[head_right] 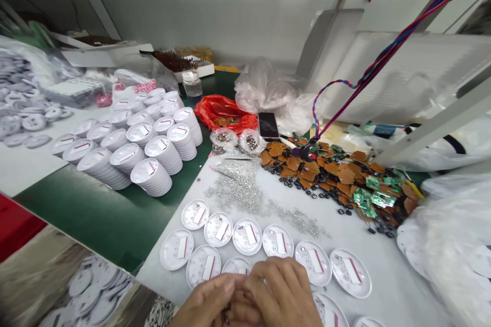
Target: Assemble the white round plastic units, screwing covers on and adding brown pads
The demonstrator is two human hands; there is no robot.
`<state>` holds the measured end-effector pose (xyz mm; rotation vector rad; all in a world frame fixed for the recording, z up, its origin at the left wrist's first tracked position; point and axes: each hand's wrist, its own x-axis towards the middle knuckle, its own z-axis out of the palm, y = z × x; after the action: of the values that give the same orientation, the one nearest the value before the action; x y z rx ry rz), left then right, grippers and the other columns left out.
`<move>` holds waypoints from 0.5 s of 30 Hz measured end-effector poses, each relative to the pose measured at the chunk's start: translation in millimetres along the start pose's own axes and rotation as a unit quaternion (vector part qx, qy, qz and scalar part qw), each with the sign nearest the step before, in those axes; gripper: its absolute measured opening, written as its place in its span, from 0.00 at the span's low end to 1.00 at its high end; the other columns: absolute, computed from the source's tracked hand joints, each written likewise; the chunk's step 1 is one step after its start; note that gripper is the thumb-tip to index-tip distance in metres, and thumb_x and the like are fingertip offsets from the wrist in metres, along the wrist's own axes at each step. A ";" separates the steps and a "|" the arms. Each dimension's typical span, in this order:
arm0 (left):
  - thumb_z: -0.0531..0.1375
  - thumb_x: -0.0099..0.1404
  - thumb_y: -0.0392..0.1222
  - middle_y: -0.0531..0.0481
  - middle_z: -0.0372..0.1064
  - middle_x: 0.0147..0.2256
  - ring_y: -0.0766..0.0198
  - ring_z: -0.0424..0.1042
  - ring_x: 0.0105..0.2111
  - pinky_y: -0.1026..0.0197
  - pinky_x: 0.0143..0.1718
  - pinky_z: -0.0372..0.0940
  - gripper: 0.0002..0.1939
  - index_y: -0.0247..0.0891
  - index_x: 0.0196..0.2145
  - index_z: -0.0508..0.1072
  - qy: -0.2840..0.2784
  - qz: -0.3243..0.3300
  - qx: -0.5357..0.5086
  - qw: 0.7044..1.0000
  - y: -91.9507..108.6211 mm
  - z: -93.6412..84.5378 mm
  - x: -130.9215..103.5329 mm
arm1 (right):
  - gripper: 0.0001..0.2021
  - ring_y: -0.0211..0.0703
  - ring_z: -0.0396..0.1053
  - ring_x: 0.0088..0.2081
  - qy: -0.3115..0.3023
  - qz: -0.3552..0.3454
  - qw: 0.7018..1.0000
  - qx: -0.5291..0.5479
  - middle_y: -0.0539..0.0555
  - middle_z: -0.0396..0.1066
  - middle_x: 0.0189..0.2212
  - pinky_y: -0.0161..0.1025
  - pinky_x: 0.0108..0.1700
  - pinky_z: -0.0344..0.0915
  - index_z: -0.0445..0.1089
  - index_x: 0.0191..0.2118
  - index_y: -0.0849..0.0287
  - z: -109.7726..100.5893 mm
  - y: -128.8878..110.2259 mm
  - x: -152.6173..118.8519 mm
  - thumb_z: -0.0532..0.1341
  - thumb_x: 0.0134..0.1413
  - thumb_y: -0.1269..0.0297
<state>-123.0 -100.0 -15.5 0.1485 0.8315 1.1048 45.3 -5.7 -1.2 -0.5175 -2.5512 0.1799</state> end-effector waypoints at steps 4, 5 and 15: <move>0.69 0.52 0.69 0.52 0.70 0.23 0.72 0.63 0.20 0.68 0.24 0.55 0.31 0.33 0.32 0.76 0.015 0.014 0.176 0.984 4.7 -1.5 -0.7 | 0.13 0.39 0.68 0.37 -0.021 0.004 0.999 0.031 0.47 0.74 0.35 0.40 0.45 0.57 0.72 0.40 0.52 -2.0 -0.1 5.1 0.52 0.72 0.58; 0.68 0.52 0.70 0.54 0.68 0.22 0.74 0.59 0.18 0.68 0.23 0.53 0.32 0.33 0.30 0.75 0.017 0.018 0.197 0.980 5.6 -1.7 -0.4 | 0.14 0.40 0.69 0.37 -0.016 0.018 0.999 0.044 0.47 0.74 0.35 0.41 0.45 0.57 0.72 0.39 0.52 -0.9 -2.5 6.8 0.51 0.72 0.58; 0.69 0.52 0.69 0.50 0.70 0.26 0.72 0.57 0.20 0.65 0.24 0.50 0.31 0.33 0.29 0.75 0.032 0.030 0.180 0.983 -1.7 -3.5 7.6 | 0.09 0.35 0.71 0.29 0.015 -0.034 0.998 -0.054 0.46 0.76 0.31 0.34 0.34 0.62 0.75 0.44 0.50 9.0 8.2 -13.2 0.58 0.64 0.69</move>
<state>-122.7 -95.5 -22.8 0.4448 1.0869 1.0102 53.7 -3.7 -16.9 -0.4684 -2.5545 0.0084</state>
